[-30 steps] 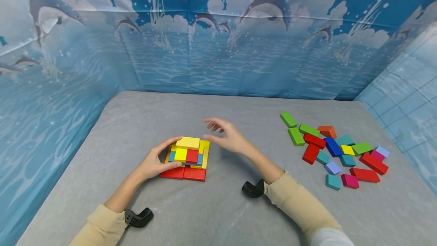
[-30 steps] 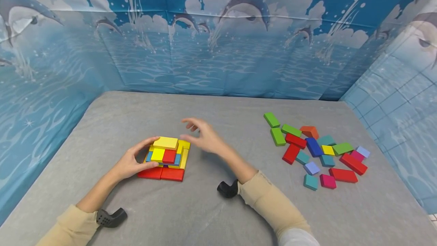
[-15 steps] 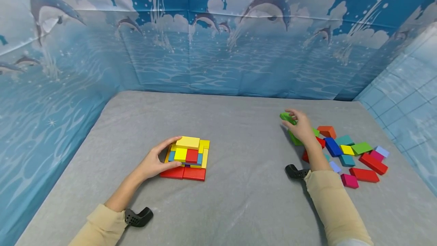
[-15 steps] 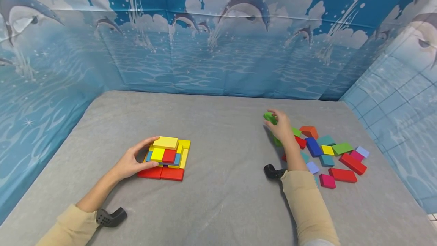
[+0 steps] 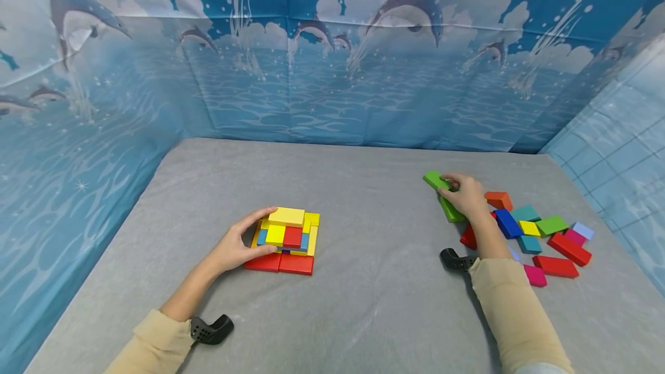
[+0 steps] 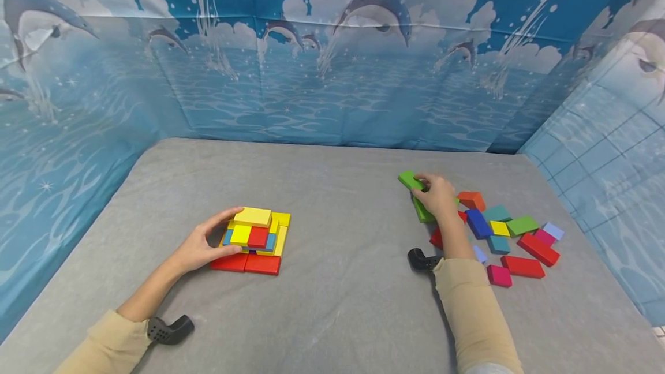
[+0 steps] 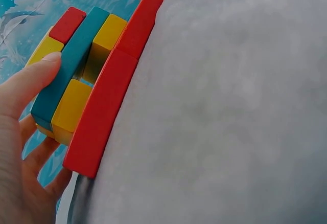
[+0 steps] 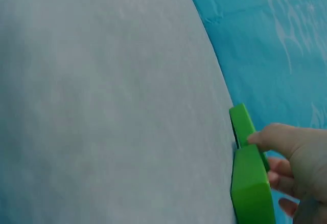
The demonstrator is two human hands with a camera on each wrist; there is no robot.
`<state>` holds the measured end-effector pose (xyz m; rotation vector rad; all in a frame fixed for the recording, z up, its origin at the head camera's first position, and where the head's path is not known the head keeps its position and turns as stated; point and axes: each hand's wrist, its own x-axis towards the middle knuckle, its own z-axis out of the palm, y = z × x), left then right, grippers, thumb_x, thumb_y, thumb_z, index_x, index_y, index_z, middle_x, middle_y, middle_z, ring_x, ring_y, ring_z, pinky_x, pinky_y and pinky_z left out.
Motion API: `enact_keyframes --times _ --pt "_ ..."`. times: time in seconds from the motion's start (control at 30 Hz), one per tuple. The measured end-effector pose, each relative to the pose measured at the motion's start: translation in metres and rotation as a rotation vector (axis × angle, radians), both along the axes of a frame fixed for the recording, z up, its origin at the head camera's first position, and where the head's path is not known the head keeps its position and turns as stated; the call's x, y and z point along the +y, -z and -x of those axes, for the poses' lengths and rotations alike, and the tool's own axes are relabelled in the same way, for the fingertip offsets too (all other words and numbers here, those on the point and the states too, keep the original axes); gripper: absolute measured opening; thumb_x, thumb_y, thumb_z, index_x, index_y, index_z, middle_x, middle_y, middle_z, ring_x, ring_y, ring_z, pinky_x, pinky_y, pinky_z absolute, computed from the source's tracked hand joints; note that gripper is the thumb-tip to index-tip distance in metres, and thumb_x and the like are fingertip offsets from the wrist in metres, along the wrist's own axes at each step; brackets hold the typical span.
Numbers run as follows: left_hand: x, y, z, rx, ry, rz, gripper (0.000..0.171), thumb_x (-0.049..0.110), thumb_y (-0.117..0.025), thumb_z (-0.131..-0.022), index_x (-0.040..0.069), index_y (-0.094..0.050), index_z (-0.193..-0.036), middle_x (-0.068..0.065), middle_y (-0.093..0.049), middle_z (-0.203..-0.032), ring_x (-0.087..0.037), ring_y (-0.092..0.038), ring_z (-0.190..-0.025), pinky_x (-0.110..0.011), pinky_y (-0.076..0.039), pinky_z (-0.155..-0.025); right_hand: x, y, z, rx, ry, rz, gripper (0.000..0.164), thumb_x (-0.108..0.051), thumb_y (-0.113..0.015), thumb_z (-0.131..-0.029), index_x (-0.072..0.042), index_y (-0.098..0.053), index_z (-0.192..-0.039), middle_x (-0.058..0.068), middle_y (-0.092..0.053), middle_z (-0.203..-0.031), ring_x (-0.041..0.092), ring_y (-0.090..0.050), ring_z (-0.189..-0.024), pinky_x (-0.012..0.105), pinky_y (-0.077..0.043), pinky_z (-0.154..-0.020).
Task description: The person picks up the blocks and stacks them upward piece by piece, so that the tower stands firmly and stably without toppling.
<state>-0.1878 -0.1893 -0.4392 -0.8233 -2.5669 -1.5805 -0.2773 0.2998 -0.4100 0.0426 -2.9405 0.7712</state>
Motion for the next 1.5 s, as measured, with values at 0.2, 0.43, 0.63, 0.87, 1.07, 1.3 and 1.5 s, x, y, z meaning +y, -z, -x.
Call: enact_keyframes --times 0.2,0.43,0.63,0.87,1.07,1.3,1.5 --pt "0.0 0.001 0.0 -0.007 -0.001 -0.008 0.068 0.014 -0.075 -0.076 0.02 -0.043 -0.136 -0.005 -0.043 -0.138 -0.017 -0.038 -0.122 -0.05 -0.029 -0.101 -0.025 -0.008 -0.005 0.151 -0.226 0.104 0.035 -0.009 -0.062 -0.086 0.001 -0.058 -0.119 0.024 -0.056 -0.113 0.035 -0.052 -0.097 0.055 -0.039 -0.084" --pt "0.0 0.001 0.001 0.011 0.005 0.009 0.068 0.012 -0.074 -0.076 0.016 -0.042 -0.136 -0.008 -0.043 -0.137 -0.021 -0.039 -0.121 -0.052 -0.03 -0.1 -0.102 -0.03 -0.026 0.248 -0.542 0.242 0.034 -0.002 -0.068 -0.08 -0.003 -0.063 -0.113 0.013 -0.061 -0.108 0.024 -0.055 -0.094 0.05 -0.044 -0.083" --pt "0.0 0.0 0.0 0.001 -0.006 0.008 0.067 0.014 -0.074 -0.076 0.018 -0.043 -0.136 -0.007 -0.044 -0.137 -0.02 -0.039 -0.122 -0.051 -0.029 -0.101 -0.171 -0.042 -0.057 0.246 -0.751 0.27 0.03 -0.005 -0.068 -0.08 -0.004 -0.064 -0.11 0.007 -0.062 -0.106 0.016 -0.057 -0.095 0.033 -0.049 -0.079" --pt "0.001 -0.001 0.001 0.013 0.018 -0.014 0.068 0.009 -0.074 -0.076 0.015 -0.043 -0.136 -0.007 -0.044 -0.137 -0.017 -0.039 -0.122 -0.047 -0.03 -0.102 -0.222 -0.048 -0.081 0.246 -0.889 0.169 0.03 -0.01 -0.067 -0.082 -0.007 -0.064 -0.112 0.006 -0.06 -0.106 0.015 -0.056 -0.096 0.024 -0.049 -0.08" --pt "0.0 0.0 0.001 0.028 0.022 -0.015 0.069 0.006 -0.074 -0.074 0.013 -0.043 -0.135 -0.006 -0.046 -0.134 -0.013 -0.041 -0.117 -0.038 -0.033 -0.1 -0.241 -0.044 -0.088 0.38 -0.914 -0.003 0.028 -0.014 -0.068 -0.081 -0.008 -0.066 -0.109 0.005 -0.06 -0.103 0.016 -0.054 -0.094 0.024 -0.047 -0.081" --pt "0.006 -0.019 -0.009 0.024 0.024 -0.014 0.065 -0.003 -0.071 -0.074 0.001 -0.043 -0.133 -0.018 -0.045 -0.133 -0.011 -0.041 -0.115 -0.051 -0.032 -0.097 -0.249 -0.038 -0.095 0.458 -0.886 -0.148 0.027 -0.018 -0.067 -0.082 -0.008 -0.068 -0.106 0.003 -0.059 -0.098 0.015 -0.052 -0.09 0.029 -0.044 -0.083" --pt "0.01 -0.032 -0.016 0.009 0.014 -0.006 0.06 -0.001 -0.068 -0.077 -0.001 -0.044 -0.132 -0.018 -0.046 -0.132 -0.005 -0.041 -0.115 -0.049 -0.033 -0.097 -0.25 -0.034 -0.095 0.459 -0.878 -0.168 0.027 -0.019 -0.067 -0.082 -0.01 -0.067 -0.108 0.003 -0.056 -0.103 0.016 -0.051 -0.091 0.03 -0.043 -0.08"
